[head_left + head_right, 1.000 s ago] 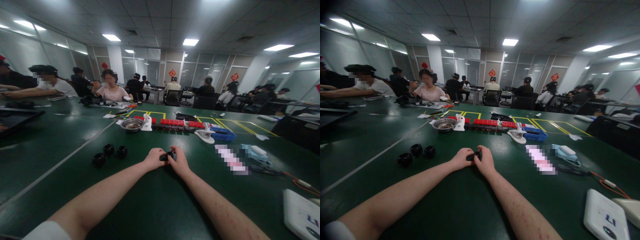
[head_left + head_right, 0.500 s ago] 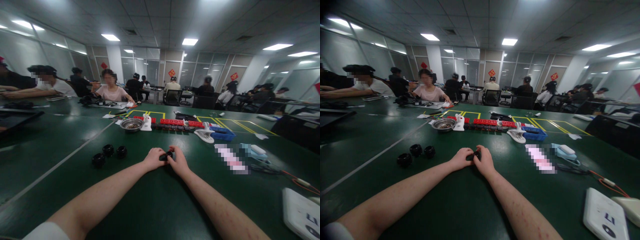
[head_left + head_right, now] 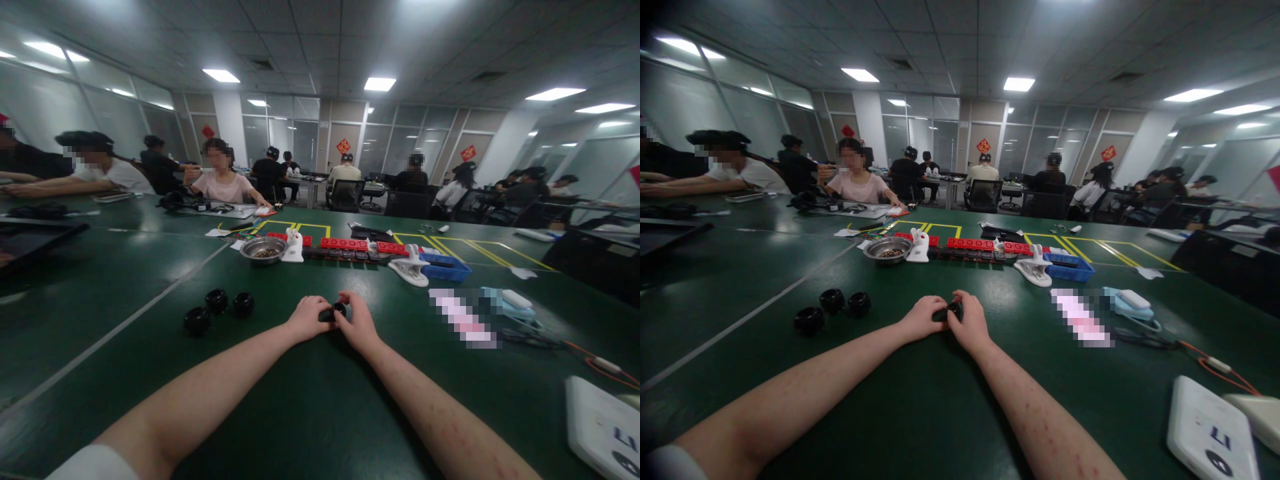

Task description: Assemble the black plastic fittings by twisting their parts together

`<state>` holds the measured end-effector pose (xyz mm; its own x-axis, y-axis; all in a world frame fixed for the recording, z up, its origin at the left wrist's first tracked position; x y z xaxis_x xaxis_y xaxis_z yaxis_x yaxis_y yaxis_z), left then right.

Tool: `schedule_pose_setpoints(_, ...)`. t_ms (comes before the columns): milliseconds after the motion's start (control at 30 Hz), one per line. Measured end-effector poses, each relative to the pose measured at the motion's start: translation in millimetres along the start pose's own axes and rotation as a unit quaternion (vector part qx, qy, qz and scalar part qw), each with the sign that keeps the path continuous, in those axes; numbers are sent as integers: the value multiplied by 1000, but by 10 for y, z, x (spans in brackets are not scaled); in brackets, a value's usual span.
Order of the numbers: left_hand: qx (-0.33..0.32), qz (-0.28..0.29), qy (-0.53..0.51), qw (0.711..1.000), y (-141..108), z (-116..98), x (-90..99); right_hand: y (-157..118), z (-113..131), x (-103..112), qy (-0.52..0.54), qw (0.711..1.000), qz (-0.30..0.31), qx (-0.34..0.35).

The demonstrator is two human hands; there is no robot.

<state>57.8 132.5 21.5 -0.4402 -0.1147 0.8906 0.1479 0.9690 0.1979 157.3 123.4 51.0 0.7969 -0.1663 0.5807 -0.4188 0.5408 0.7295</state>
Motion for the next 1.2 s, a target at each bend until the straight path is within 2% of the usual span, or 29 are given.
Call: schedule_pose_setpoints(1200,-1,1,2,1000,-1,-11,5,-18,-74,-23,13,1000,-2,-24)
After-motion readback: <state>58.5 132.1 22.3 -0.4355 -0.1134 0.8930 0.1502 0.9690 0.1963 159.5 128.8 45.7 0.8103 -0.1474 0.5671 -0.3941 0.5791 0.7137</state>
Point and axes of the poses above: each hand's wrist, its own y-axis towards the middle knuckle, its own x-axis out of the back of the hand, z = x × y, the point moved 9 cm from there along y, towards the middle knuckle, and after that the axes turned 14 degrees about x, right-handed, at the moved point
